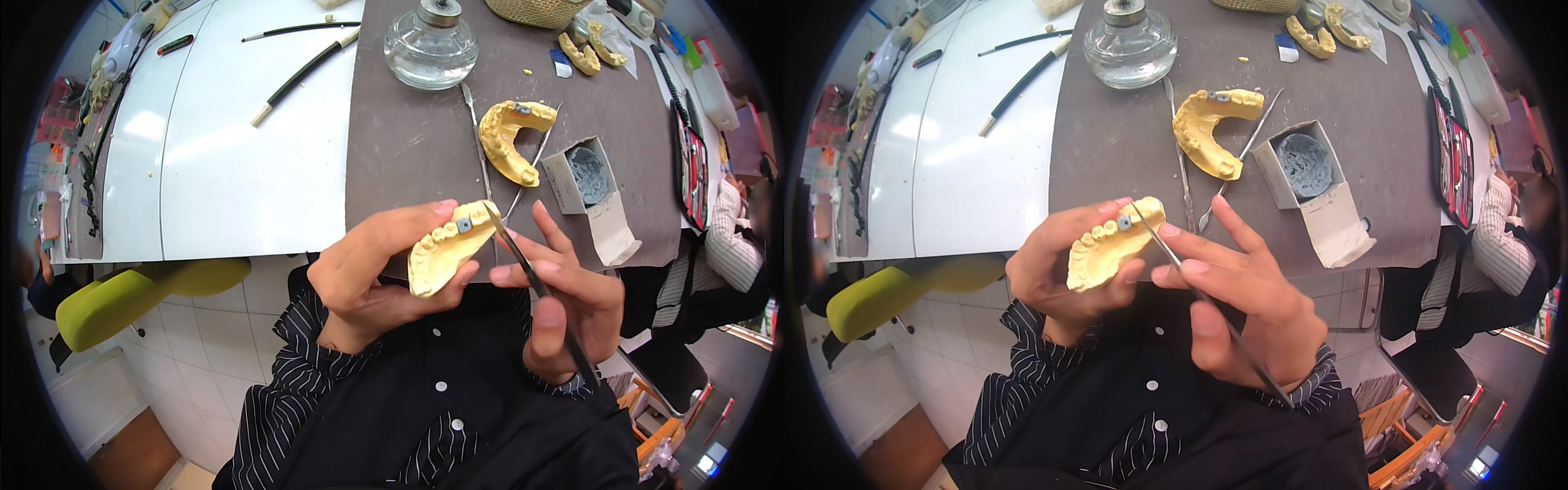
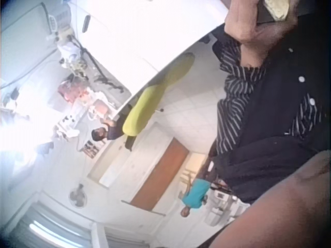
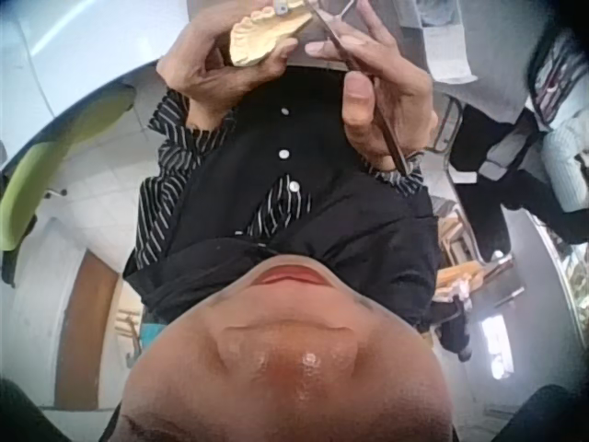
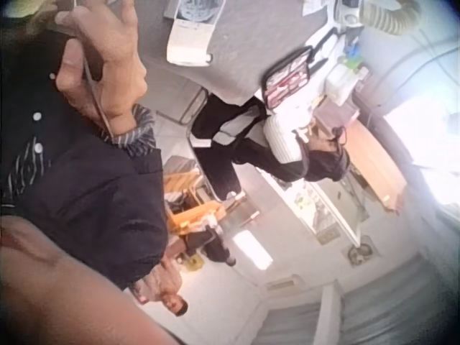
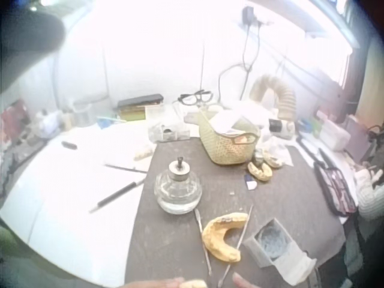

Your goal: The person holds a yellow dental mold and uses a metal tool to scrape and adjust a small blue component embedded in it. They repeatedly scrape the component, occasionally dip the tool into a glass jar of liquid, and rotate the mold to access different angles. A second mold rests on the table nearby.

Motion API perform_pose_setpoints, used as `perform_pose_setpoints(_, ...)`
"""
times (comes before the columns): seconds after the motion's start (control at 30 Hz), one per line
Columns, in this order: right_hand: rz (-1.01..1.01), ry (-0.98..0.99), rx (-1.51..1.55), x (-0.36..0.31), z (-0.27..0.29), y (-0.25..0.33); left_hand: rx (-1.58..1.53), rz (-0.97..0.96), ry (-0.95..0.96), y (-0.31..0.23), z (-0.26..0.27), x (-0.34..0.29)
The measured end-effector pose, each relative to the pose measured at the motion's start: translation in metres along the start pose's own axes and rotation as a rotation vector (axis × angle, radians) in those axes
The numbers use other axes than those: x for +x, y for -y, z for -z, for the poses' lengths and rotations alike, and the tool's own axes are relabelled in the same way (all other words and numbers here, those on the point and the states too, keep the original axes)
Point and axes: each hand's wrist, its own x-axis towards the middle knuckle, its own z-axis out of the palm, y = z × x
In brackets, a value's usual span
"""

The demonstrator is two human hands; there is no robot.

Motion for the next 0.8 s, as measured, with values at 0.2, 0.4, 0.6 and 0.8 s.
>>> perform_pose_setpoints(0.2,-0.104,0.023,-0.066,0.002,-0.002,0.003,0.055,-0.039,0.03,0.001,-0.001,-0.003)
perform_pose_setpoints(0.4,-0.065,0.049,-0.149,0.002,-0.002,0.0,0.067,-0.05,0.021,0.004,0.0,-0.005)
perform_pose_setpoints(0.6,-0.014,0.038,-0.213,0.004,-0.002,0.0,0.118,-0.056,0.085,0.001,0.003,-0.002)
perform_pose_setpoints(0.8,-0.001,0.029,-0.346,0.005,-0.003,0.001,0.146,-0.076,0.089,0.003,0.003,-0.004)
